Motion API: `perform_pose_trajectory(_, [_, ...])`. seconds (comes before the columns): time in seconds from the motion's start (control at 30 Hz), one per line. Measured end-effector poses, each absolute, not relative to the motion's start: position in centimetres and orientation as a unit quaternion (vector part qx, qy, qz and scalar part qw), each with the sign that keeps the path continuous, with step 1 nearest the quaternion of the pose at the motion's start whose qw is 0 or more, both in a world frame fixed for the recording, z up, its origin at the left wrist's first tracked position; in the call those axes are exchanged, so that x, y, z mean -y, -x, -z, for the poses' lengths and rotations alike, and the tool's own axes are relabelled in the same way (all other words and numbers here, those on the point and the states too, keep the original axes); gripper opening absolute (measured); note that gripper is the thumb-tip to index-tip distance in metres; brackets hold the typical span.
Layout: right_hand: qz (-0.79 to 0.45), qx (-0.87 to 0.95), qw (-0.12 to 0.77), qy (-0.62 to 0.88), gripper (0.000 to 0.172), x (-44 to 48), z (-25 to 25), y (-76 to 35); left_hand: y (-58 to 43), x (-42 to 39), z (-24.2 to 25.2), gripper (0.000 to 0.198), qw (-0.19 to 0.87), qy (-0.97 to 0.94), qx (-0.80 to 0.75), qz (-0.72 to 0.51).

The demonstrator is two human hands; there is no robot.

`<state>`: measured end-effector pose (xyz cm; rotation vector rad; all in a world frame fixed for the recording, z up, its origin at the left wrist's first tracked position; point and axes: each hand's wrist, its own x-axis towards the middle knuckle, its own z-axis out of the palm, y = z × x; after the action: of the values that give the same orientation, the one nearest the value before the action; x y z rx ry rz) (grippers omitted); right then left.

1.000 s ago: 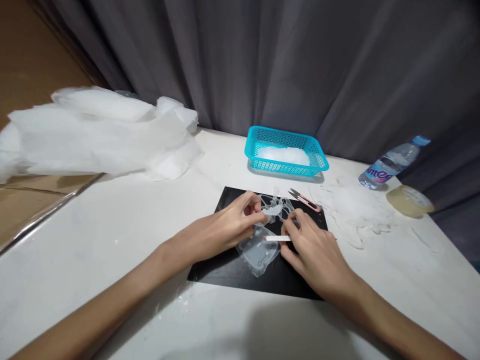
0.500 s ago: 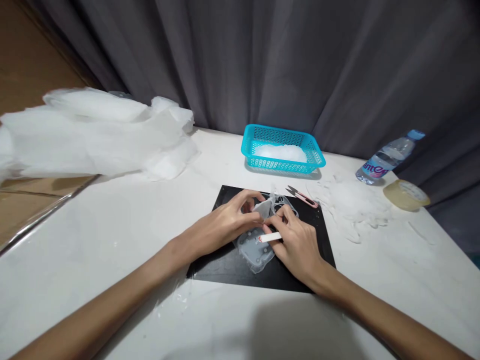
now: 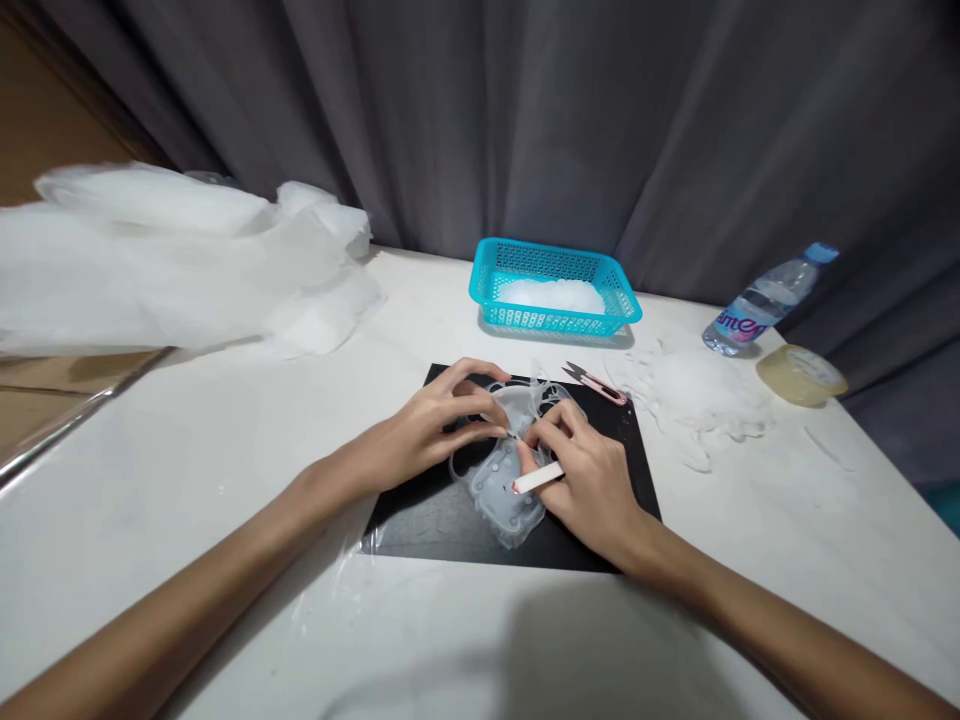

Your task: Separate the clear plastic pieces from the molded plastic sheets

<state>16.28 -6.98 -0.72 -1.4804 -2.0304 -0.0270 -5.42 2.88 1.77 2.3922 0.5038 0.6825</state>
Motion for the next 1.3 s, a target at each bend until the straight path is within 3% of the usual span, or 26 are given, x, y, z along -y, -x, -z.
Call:
perform_pose_trajectory(0.13, [0.013, 0.771, 0.343, 0.537, 0.01, 7.3, 1.2, -16.2, 5.0, -2.2, -2.2, 0.009, 0.321, -0.881, -0.215, -0.274])
perform_pose_trajectory(0.33, [-0.023, 0.754, 0.373, 0.54, 0.013, 7.2, 1.8, -16.4, 4.7, -2.4, -1.6, 0.01, 0.439, -0.813, -0.244, -0.295])
perform_pose_trajectory(0.47, [-0.015, 0.765, 0.351, 0.54, 0.006, 7.2, 2.0, -16.4, 4.7, -2.9, -1.1, 0.011, 0.438, -0.801, -0.267, -0.307])
perform_pose_trajectory(0.83, [-0.035, 0.762, 0.368, 0.532, 0.011, 7.5, 1.6, -16.4, 4.4, -2.7, -0.3, 0.011, 0.486, -0.763, -0.274, -0.327])
perform_pose_trajectory(1.07, [-0.068, 0.769, 0.425, 0.473, 0.006, 8.1, 1.4, -15.9, 3.9, -2.4, -0.1, 0.028, 0.61, -0.659, -0.251, -0.361])
perform_pose_trajectory(1.3, [-0.103, 0.728, 0.45, 0.507, 0.013, 9.0, 1.6, -15.2, 4.1, -2.5, 0.3, 0.028, 0.579, -0.693, -0.269, -0.335])
